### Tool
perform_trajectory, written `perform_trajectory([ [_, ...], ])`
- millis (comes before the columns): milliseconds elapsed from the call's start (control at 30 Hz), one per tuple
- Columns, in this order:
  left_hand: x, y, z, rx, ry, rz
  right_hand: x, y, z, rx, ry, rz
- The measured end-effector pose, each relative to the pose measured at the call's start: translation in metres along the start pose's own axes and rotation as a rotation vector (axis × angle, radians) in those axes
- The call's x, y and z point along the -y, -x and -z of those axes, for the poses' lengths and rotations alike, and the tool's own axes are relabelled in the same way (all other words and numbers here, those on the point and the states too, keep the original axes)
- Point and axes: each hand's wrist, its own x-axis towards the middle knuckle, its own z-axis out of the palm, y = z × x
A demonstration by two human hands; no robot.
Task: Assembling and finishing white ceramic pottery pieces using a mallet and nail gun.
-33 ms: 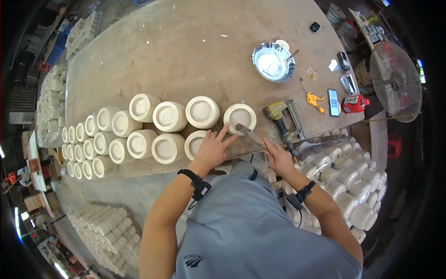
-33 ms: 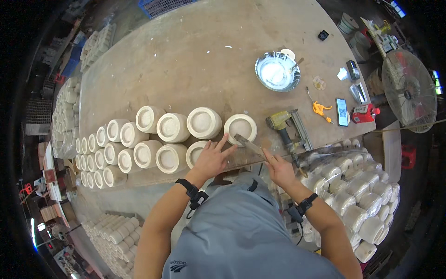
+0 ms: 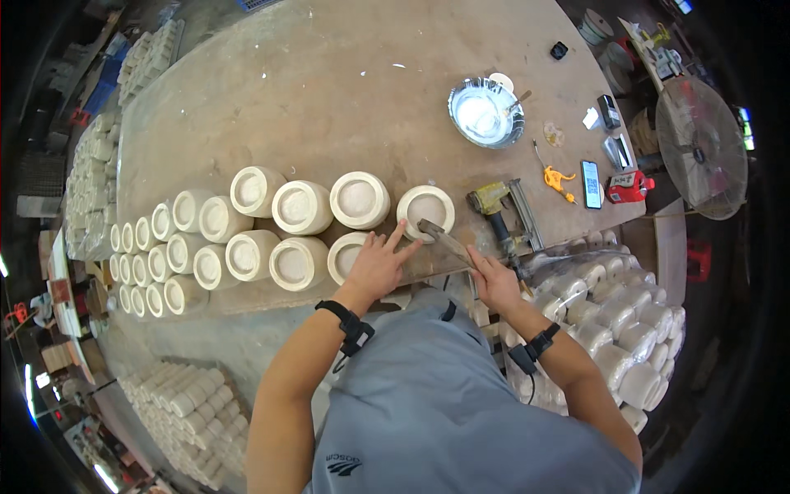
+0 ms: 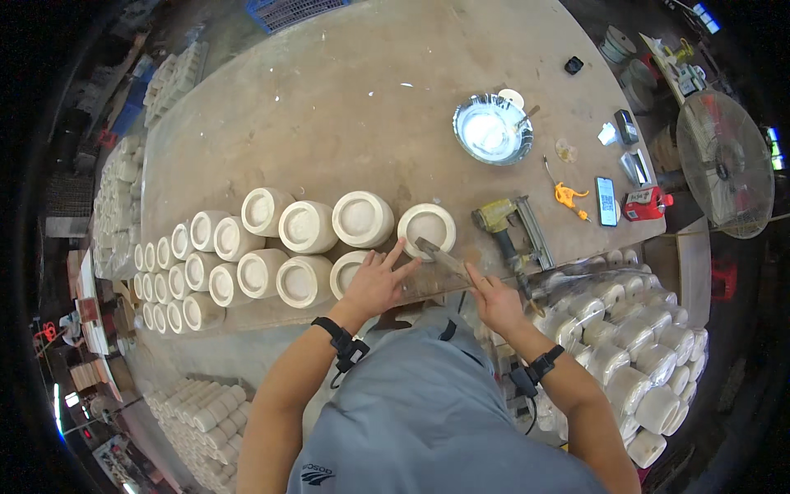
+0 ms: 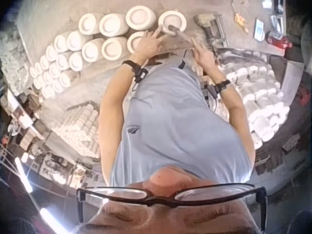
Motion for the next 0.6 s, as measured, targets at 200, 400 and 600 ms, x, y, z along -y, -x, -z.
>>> perform_trajectory([
  [200,0.001,-0.002,0.004,-0.001,0.009,-0.004,0.005,-0.004,0.009,-0.179,-0.057,0.09],
  [400,0.006,-0.003,-0.008,-0.019,-0.015,0.005,0.0,-0.011,0.002,0.041,0.039,0.012],
  [600,0.002,-0.001,0.0,-0.023,-0.01,-0.003,0.014,-0.011,0.018,-0.21,-0.097,0.11],
])
